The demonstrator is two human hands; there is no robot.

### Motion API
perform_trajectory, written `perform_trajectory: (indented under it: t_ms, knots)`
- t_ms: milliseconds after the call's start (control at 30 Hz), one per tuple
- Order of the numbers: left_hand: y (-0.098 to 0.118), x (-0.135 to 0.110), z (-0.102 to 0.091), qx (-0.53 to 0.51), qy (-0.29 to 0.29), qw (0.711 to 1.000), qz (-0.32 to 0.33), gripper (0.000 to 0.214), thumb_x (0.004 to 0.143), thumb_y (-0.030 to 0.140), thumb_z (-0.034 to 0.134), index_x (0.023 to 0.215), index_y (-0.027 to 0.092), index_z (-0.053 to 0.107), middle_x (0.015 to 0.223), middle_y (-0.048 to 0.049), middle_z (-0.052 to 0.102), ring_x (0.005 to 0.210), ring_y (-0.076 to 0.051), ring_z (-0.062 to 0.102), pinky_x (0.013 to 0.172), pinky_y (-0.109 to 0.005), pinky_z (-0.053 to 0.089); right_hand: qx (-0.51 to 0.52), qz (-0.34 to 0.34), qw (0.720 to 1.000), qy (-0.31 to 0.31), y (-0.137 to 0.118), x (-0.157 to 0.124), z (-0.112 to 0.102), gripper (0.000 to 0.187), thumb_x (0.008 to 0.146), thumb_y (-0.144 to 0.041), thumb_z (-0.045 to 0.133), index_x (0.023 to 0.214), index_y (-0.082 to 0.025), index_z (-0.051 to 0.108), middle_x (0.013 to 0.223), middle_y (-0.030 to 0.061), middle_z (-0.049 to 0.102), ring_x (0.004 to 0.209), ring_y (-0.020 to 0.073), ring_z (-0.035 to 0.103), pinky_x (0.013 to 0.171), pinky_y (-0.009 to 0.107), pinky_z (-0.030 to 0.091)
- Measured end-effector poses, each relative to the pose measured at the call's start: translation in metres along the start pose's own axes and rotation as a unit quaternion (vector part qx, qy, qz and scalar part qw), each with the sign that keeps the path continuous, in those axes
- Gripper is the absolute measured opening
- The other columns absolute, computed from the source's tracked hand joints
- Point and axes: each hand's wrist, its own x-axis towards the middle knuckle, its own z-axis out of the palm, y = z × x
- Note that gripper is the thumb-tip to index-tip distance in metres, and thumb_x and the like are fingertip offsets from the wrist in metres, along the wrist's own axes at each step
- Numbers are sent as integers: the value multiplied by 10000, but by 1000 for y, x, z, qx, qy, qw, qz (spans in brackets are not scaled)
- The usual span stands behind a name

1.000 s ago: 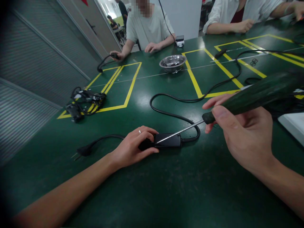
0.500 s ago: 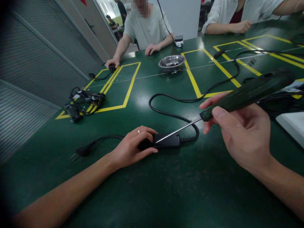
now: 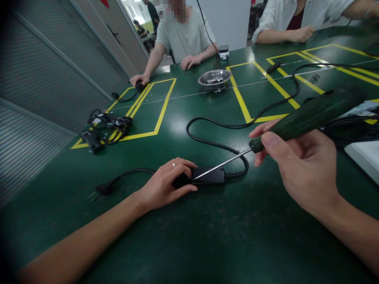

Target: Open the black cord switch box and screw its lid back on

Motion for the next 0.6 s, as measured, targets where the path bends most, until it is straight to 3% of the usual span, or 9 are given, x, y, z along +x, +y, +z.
perform_trajectory:
  t_ms: [67,233,400,500,600]
  knots:
    - [0,0,0,0,1,1000,0,276,893,418,623,965,180,504,1145,-83,602,986,-195,563,856,-354,464,-9,2,1000,5,2,1,-1,65,819,-242,668,871,-215,640,940,66,648,876,238,645,479,335,525]
    - [1,1,-1,-1,0,1000,0,279,897,430,611,963,179,510,1140,-100,608,992,-211,572,860,-373,472,82,28,996,-27,1,2,-2,211,824,-206,612,1032,-216,650,1005,73,658,784,223,647,467,349,513]
    - [1,1,-1,0,1,1000,0,280,898,433,607,961,177,514,1138,-101,609,995,-210,570,860,-372,474,-53,23,998,-15,1,3,-2,41,833,-237,654,835,-198,666,914,51,691,607,153,617,522,349,515]
    - [1,1,-1,3,0,1000,0,285,896,438,609,961,178,512,1135,-98,611,986,-208,569,853,-368,472,3,38,999,-9,4,4,-2,75,837,-242,643,907,-215,652,893,42,692,756,203,666,503,325,513]
    - [1,1,-1,5,-1,1000,-2,284,897,435,609,962,177,510,1140,-96,608,988,-207,567,852,-367,472,106,56,993,-22,6,4,0,244,823,-188,625,1064,-224,620,958,60,697,925,255,667,474,319,511]
